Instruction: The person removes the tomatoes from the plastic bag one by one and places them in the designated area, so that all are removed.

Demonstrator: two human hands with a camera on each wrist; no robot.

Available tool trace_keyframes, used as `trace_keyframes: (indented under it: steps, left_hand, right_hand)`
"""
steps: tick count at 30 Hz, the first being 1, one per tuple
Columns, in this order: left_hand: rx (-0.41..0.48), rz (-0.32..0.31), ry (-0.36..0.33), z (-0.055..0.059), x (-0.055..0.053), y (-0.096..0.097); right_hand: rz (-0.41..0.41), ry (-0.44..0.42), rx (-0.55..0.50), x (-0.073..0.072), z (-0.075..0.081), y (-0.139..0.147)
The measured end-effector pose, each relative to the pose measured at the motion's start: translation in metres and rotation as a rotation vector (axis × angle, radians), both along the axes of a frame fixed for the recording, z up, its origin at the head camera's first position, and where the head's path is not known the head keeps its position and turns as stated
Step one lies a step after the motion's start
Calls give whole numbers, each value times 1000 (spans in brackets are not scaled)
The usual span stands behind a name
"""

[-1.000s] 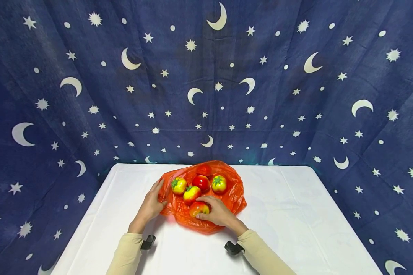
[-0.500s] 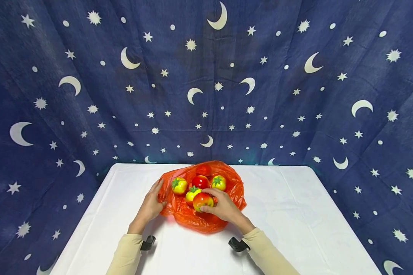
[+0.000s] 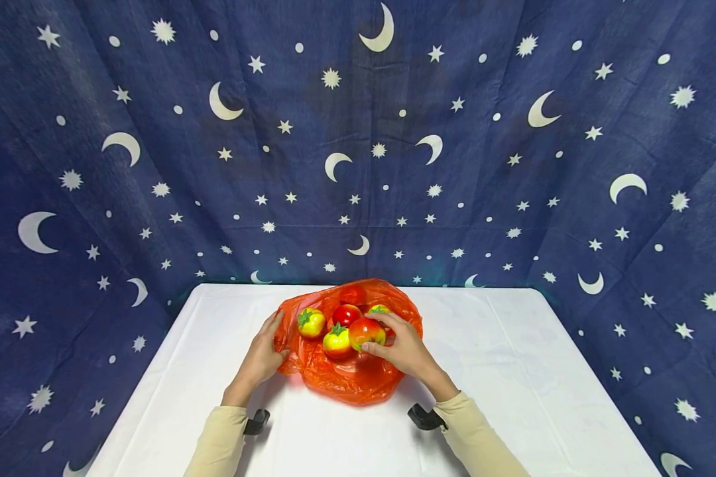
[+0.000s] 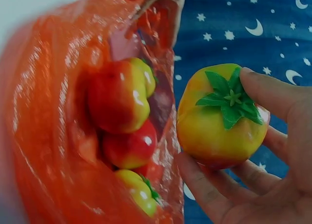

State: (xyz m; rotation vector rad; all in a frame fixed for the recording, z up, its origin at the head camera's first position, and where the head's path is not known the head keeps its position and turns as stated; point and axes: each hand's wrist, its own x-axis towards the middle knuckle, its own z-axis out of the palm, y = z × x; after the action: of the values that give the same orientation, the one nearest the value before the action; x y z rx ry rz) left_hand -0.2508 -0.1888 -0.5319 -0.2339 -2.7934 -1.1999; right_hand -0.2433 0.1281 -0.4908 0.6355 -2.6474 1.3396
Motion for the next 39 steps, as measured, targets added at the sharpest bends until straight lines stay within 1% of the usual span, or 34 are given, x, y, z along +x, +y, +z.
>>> trace_keyframes:
  steps: [6, 11, 14, 17, 24, 33, 37, 39]
  left_hand:
    - [0, -1, 5, -1, 0, 0]
    - [-4, 1, 1, -2, -1, 0]
    - [-4, 3, 14, -2, 0, 0]
    - [-8, 3, 18, -3, 0, 0]
    - [-12, -9, 25, -2, -2, 0]
    - [-17, -7, 45, -1, 0, -1]
    - [-18, -9, 42, -2, 1, -2]
    - [-14, -5, 28, -2, 1, -2]
  right_hand:
    - [-40, 26, -43, -3, 4, 14]
    - [-45, 57, -72, -7, 4, 26]
    - [-52, 63, -82, -9, 3, 33]
    - [-85, 53, -96, -12, 1, 42]
    - [-168, -3, -144, -19, -1, 71]
    - [-283, -17, -110, -26, -7, 97]
    - [-319, -17, -95, -28, -9, 105]
    - [-329, -12, -84, -29, -11, 109]
